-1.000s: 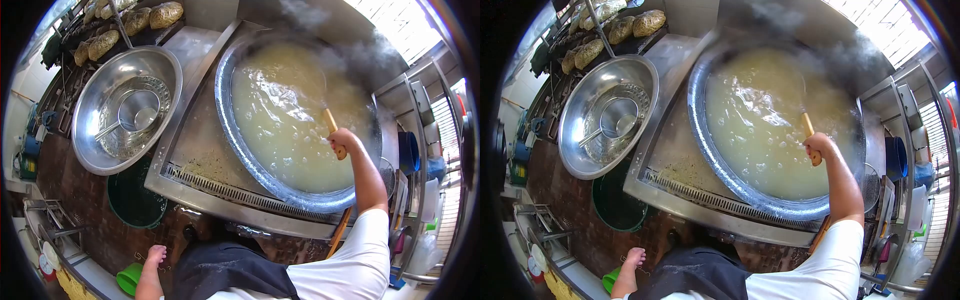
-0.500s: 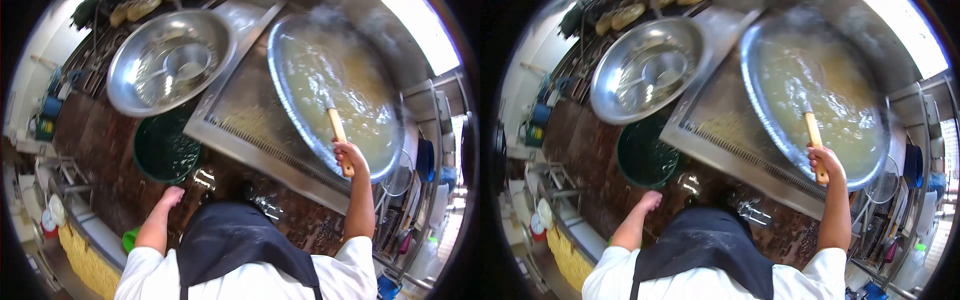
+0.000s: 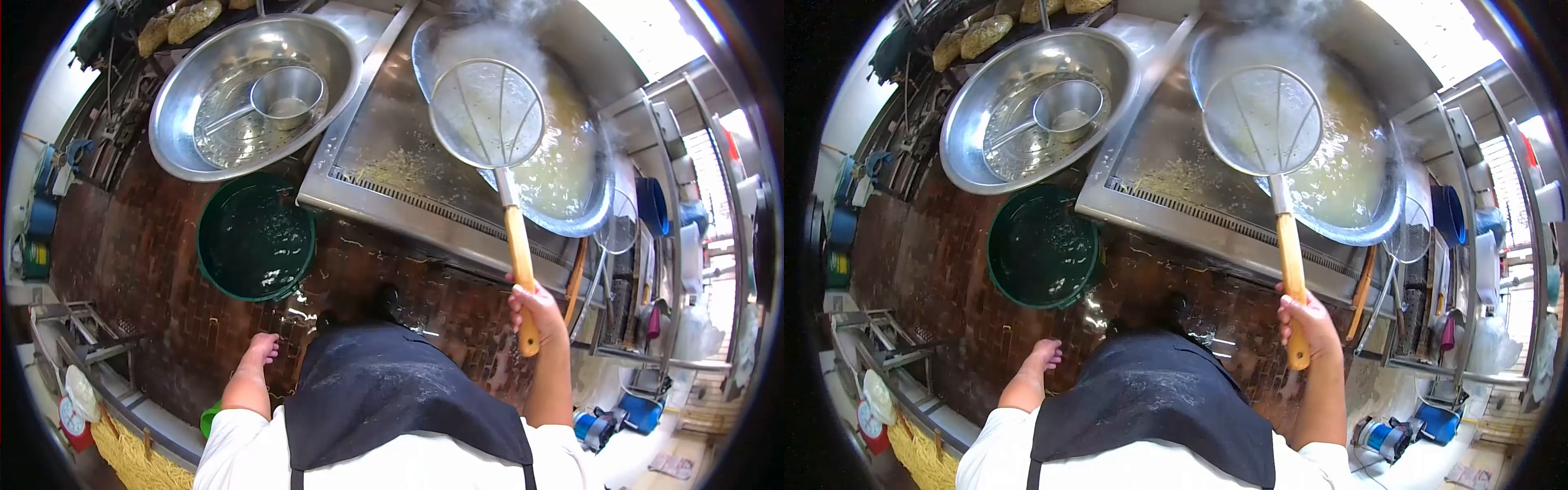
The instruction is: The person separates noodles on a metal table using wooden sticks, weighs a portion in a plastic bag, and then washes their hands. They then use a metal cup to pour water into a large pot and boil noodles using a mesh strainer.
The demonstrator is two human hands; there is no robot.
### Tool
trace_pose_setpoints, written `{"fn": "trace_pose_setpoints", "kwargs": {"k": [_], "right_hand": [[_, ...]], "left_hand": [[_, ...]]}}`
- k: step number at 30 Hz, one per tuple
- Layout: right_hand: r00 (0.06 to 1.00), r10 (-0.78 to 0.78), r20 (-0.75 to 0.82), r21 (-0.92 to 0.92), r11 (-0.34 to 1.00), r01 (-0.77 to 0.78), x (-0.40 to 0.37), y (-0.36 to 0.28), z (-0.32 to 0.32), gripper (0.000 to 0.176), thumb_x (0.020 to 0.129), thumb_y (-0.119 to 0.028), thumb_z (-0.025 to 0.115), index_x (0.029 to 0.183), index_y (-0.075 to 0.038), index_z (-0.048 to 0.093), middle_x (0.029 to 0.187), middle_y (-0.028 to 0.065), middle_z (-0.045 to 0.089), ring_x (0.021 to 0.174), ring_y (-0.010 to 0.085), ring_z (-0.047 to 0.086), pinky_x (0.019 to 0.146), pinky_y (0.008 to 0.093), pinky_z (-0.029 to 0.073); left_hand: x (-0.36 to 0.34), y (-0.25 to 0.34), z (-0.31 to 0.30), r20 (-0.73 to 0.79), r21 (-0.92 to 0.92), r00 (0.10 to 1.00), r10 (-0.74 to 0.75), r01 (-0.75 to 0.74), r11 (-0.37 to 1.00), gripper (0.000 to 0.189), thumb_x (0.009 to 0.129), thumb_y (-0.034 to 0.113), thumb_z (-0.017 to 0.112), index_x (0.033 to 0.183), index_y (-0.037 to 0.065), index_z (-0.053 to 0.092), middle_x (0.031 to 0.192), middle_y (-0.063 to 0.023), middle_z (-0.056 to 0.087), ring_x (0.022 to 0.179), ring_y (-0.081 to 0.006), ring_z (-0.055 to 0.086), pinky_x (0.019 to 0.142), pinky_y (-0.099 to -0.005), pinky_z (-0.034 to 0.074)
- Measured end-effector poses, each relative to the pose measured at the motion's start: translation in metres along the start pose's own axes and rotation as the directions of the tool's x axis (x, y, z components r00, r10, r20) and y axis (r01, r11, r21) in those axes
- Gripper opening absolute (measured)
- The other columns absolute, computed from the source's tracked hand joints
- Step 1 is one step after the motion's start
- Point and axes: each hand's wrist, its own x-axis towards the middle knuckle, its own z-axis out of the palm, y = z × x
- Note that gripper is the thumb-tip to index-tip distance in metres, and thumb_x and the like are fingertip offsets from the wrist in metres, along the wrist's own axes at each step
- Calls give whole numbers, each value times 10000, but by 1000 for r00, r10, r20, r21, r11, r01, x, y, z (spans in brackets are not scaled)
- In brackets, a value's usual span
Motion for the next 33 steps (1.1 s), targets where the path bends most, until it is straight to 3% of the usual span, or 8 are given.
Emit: {"fn": "trace_pose_setpoints", "kwargs": {"k": [7,11,14,17,20,25,27,33], "right_hand": [[904,-297,-308,-281,936,212,5,108,23,377,894,-139,667,1246,-79,545,787,9,585,577,101,567,492,243,494],[639,-747,-182,-757,521,394,-3,136,30,383,879,-143,665,1233,-26,573,931,95,677,784,214,659,739,350,525],[930,-244,-275,-331,932,146,-36,113,43,319,876,-102,663,1183,-50,595,793,17,608,672,145,587,637,289,489],[673,-618,-407,-714,675,188,-18,117,36,290,864,-106,673,1133,-19,610,843,34,634,790,166,603,744,293,486],[752,-573,-326,-676,697,238,-20,121,29,280,865,-114,677,1121,-21,612,856,33,626,792,118,562,744,281,476],[706,-624,-335,-704,663,253,2,104,9,324,857,-167,699,1149,-52,617,852,62,667,776,165,639,709,312,507],[919,-293,-263,-266,938,223,-5,77,16,308,862,-170,697,1129,-39,618,782,-12,597,650,79,559,593,251,473],[887,-311,-340,-45,948,315,41,17,-51,236,871,-180,688,1051,-84,569,703,-36,535,510,58,480,445,215,385]], "left_hand": [[3,32,-17,34,60,998,48,-50,997,349,921,355,590,1169,110,603,1004,-52,647,798,-191,598,658,-418,482],[-10,75,-27,28,81,986,166,-168,982,379,941,366,561,1219,108,549,1056,-67,634,842,-201,603,726,-432,494],[-6,85,-34,54,72,965,257,-261,963,358,943,370,547,1198,118,570,989,-40,648,752,-159,598,659,-386,497],[-1,78,-38,65,101,972,227,-232,967,361,936,377,558,1190,121,577,991,-43,647,749,-166,601,659,-394,500],[-4,57,-33,-9,46,986,168,-167,985,245,914,350,580,957,115,632,787,2,620,618,-133,558,571,-373,462],[14,13,-30,11,104,1000,-23,22,994,311,927,382,576,1070,113,637,859,-42,658,698,-216,629,604,-423,504],[12,15,-27,33,114,998,-52,48,992,372,936,370,571,1191,98,580,994,-79,651,813,-246,639,670,-456,521],[-34,111,5,-47,77,999,17,-13,997,299,946,337,563,1141,112,596,932,-57,652,746,-215,631,626,-414,514]]}}
